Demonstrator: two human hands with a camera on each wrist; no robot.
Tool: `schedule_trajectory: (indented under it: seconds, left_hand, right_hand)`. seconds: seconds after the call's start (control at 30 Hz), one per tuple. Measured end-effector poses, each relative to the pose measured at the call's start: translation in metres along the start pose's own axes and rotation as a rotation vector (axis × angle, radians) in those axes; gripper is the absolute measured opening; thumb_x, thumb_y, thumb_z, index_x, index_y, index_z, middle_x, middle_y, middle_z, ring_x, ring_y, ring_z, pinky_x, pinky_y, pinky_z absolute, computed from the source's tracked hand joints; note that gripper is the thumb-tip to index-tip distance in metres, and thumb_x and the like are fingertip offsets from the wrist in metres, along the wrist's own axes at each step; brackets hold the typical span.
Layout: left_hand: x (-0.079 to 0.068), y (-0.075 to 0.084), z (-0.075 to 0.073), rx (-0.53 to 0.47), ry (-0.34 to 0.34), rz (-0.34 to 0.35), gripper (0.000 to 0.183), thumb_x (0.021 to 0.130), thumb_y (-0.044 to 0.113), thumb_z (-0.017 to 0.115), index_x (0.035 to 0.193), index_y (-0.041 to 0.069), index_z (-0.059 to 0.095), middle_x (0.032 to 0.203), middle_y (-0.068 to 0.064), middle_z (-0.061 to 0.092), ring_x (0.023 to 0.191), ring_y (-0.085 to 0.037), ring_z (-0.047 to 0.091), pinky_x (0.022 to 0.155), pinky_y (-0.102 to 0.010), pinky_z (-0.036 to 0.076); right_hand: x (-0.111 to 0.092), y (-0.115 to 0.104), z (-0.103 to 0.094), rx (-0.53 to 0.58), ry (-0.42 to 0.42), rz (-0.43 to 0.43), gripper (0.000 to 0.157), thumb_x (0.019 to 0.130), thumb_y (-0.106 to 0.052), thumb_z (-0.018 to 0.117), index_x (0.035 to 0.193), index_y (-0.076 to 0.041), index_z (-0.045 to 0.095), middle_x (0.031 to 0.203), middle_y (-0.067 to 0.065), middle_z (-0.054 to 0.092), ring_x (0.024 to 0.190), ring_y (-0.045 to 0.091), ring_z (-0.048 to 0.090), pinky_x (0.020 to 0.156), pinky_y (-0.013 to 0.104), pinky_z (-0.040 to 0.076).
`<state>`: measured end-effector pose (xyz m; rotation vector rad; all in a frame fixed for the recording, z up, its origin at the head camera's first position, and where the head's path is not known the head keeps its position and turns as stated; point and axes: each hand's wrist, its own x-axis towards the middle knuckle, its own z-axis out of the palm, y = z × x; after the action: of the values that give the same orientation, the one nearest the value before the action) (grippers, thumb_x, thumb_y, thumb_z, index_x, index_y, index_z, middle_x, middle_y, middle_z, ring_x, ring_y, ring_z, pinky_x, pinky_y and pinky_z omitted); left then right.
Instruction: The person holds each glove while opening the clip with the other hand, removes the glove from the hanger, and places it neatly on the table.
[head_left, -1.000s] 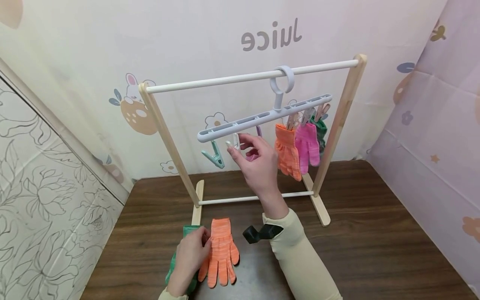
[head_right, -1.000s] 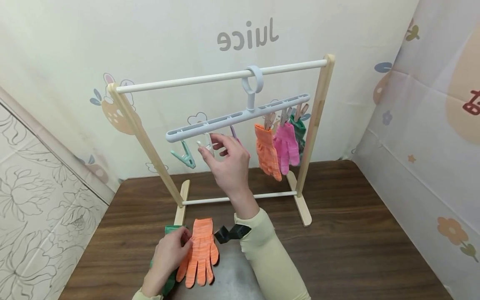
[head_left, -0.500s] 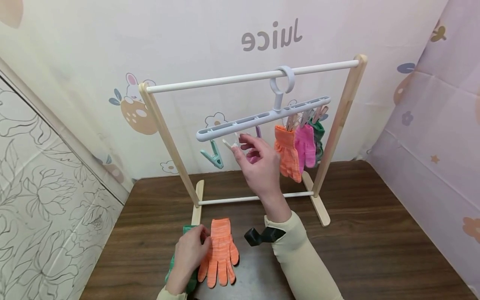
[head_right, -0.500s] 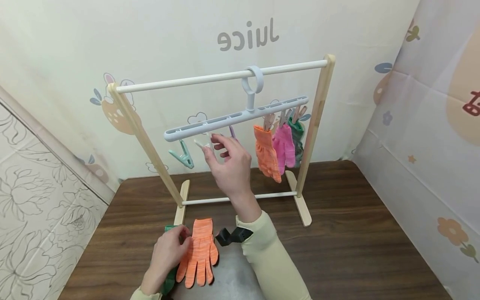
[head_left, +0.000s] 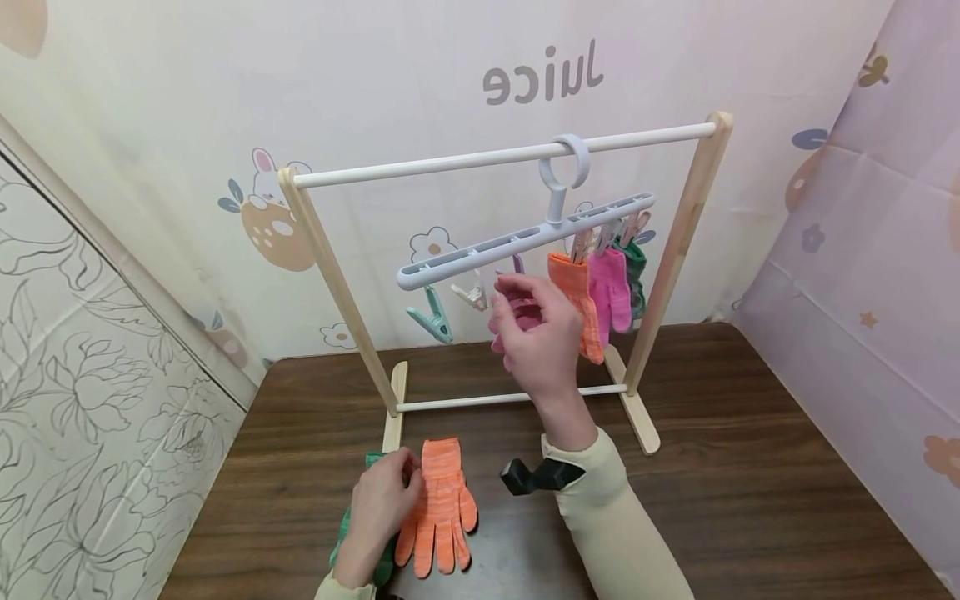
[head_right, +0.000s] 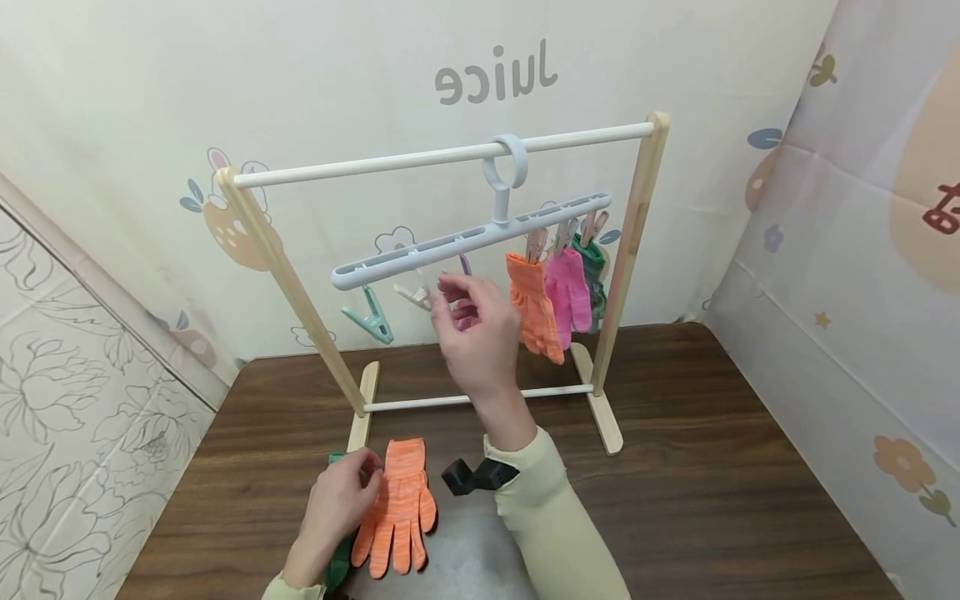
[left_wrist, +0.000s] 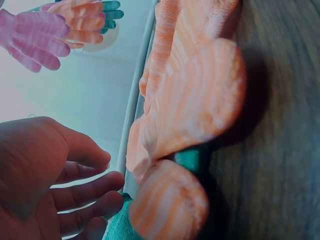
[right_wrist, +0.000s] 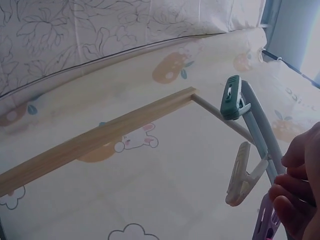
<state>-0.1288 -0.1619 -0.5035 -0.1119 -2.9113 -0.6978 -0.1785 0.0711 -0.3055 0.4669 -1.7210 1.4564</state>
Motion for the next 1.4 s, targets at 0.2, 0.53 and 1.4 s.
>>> schedule_trajectory:
  seconds: [0.2,0.53,1.4]
  left_hand:
    - [0.002,0.003,0.000,-0.016,0.018,0.029,0.010,0.086,0.015,0.070,0.081,0.021,0.063,0.067,0.009,0.050,0.054,-0.009,0.044,0.046,-0.028,0.037]
    - [0.005,0.013,0.000,-0.028,0.040,0.082,0.009,0.087,0.016,0.070,0.082,0.019,0.063,0.064,0.011,0.049,0.051,-0.007,0.041,0.046,-0.026,0.037]
    - [0.023,0.049,-0.010,-0.148,0.055,0.207,0.009,0.091,0.024,0.072,0.087,0.025,0.064,0.074,0.015,0.055,0.056,0.000,0.047,0.050,-0.022,0.041]
  right_hand:
    - [0.004,0.005,-0.006,-0.054,0.116,-0.074,0.016,0.088,-0.004,0.073,0.103,0.001,0.071,0.093,0.009,0.070,0.076,0.020,0.065,0.068,0.023,0.055]
    - [0.005,0.015,-0.009,-0.151,0.202,-0.087,0.032,0.080,-0.006,0.080,0.109,0.001,0.069,0.105,0.016,0.066,0.094,0.034,0.056,0.080,0.039,0.043]
    - [0.011,0.022,-0.002,-0.174,0.107,0.067,0.039,0.083,-0.021,0.083,0.114,-0.001,0.068,0.101,0.010,0.065,0.092,0.019,0.063,0.073,0.038,0.056]
